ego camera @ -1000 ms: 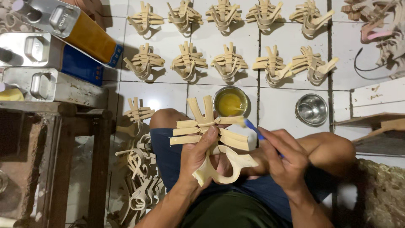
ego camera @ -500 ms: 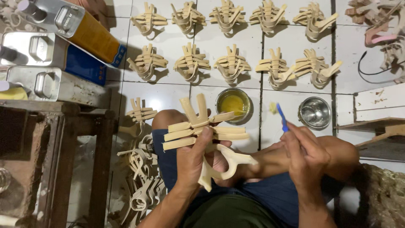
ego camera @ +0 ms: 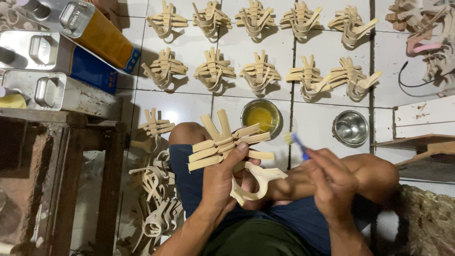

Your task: The person sits on the tiled floor and uses a toothbrush to spread a yellow liquid from a bowl over woven bamboo handicraft pieces, working the bristles into the weave, then places each coated piece on the floor with a row of finished pieces.

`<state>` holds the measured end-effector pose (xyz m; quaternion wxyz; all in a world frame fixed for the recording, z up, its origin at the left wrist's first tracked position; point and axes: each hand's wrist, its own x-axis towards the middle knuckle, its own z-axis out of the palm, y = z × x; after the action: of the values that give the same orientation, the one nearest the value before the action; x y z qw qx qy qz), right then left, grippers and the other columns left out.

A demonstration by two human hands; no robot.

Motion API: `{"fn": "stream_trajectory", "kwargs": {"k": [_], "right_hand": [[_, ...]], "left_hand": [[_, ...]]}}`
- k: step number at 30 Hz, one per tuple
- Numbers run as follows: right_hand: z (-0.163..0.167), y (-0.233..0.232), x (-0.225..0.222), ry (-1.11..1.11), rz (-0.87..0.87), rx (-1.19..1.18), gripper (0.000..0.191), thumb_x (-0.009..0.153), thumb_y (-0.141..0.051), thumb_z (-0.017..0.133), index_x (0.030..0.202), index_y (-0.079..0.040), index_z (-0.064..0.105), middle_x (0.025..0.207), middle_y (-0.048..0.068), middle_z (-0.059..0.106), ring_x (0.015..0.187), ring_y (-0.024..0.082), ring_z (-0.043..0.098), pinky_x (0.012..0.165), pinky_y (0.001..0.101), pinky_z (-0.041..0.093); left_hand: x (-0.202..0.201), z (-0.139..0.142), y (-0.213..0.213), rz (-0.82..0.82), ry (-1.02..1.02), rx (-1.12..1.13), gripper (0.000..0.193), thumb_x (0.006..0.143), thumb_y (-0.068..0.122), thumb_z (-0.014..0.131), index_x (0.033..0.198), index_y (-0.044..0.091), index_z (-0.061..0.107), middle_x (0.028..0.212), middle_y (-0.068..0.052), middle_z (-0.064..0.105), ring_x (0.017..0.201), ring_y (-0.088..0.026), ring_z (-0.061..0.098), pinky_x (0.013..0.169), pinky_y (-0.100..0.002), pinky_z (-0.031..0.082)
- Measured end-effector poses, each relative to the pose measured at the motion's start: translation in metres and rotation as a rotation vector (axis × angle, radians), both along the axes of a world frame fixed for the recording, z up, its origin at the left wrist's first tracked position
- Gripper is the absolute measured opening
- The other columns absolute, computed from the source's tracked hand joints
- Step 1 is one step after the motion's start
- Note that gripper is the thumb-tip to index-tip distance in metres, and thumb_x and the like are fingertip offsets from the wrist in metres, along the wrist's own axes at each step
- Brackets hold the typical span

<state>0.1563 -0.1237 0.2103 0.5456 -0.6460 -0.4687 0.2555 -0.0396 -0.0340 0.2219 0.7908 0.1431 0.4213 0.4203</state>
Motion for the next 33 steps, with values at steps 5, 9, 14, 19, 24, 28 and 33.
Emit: {"fn": "stream_trajectory", "kwargs": {"k": [5, 9, 14, 19, 24, 28, 33], "right_hand": [[0.002, 0.008, -0.007, -0.329, 0.091, 0.031, 0.026, 0.096, -0.002, 0.066, 0.121, 0.0, 0.071, 0.091, 0.007, 0.069, 0.079, 0.01, 0.064, 0.069, 0.0226, 0.049], [0.003, 0.009, -0.007, -0.32, -0.024, -0.08, 0.025, 0.096, -0.002, 0.066, 0.119, 0.0, 0.075, 0.083, 0.007, 0.068, 0.067, 0.013, 0.061, 0.057, 0.0246, 0.046], [-0.005, 0.005, 0.002, -0.5, 0.048, -0.019, 0.025, 0.096, -0.004, 0.066, 0.119, 0.001, 0.074, 0.087, 0.007, 0.068, 0.073, 0.012, 0.065, 0.063, 0.0264, 0.05], [-0.014, 0.009, 0.018, -0.013, -0.139, -0.013, 0.027, 0.104, -0.002, 0.061, 0.128, 0.005, 0.071, 0.09, 0.007, 0.064, 0.071, 0.01, 0.057, 0.064, 0.0248, 0.046], [-0.005, -0.009, 0.011, -0.103, 0.059, -0.072, 0.024, 0.098, -0.001, 0.061, 0.117, 0.006, 0.072, 0.089, 0.007, 0.069, 0.076, 0.011, 0.061, 0.066, 0.0228, 0.045], [-0.001, 0.001, 0.0, -0.214, 0.106, -0.158, 0.025, 0.093, -0.001, 0.065, 0.115, 0.006, 0.073, 0.083, 0.008, 0.069, 0.073, 0.013, 0.064, 0.065, 0.0244, 0.049], [0.006, 0.006, -0.005, -0.19, 0.011, -0.102, 0.026, 0.097, -0.005, 0.063, 0.12, 0.004, 0.072, 0.087, 0.009, 0.069, 0.076, 0.015, 0.065, 0.067, 0.0244, 0.049]], "left_hand": [[-0.001, 0.007, -0.002, -0.097, -0.101, 0.098, 0.027, 0.096, 0.016, 0.066, 0.114, -0.005, 0.067, 0.078, -0.016, 0.071, 0.037, -0.014, 0.055, 0.031, -0.026, 0.041], [-0.003, 0.005, -0.002, -0.099, -0.069, 0.073, 0.027, 0.097, 0.015, 0.066, 0.109, -0.009, 0.066, 0.078, -0.017, 0.072, 0.039, -0.014, 0.056, 0.03, -0.026, 0.041], [-0.003, -0.002, -0.003, -0.107, -0.06, 0.045, 0.028, 0.097, 0.012, 0.067, 0.116, -0.008, 0.065, 0.088, -0.018, 0.072, 0.063, -0.017, 0.069, 0.052, -0.027, 0.056], [-0.007, -0.006, -0.001, -0.109, -0.235, -0.049, 0.037, 0.097, 0.025, 0.061, 0.12, -0.004, 0.065, 0.097, -0.02, 0.076, 0.072, -0.02, 0.072, 0.057, -0.027, 0.057], [-0.005, -0.004, 0.001, -0.156, -0.036, 0.029, 0.045, 0.1, 0.031, 0.057, 0.123, -0.007, 0.066, 0.094, -0.019, 0.073, 0.077, -0.022, 0.073, 0.065, -0.032, 0.061], [-0.003, -0.004, 0.0, -0.145, -0.069, 0.045, 0.043, 0.1, 0.027, 0.059, 0.124, -0.008, 0.064, 0.091, -0.02, 0.072, 0.078, -0.022, 0.073, 0.068, -0.033, 0.063], [-0.003, -0.009, -0.001, -0.105, -0.112, 0.082, 0.04, 0.101, 0.026, 0.06, 0.123, -0.007, 0.063, 0.087, -0.02, 0.072, 0.075, -0.023, 0.072, 0.064, -0.035, 0.062]]}}
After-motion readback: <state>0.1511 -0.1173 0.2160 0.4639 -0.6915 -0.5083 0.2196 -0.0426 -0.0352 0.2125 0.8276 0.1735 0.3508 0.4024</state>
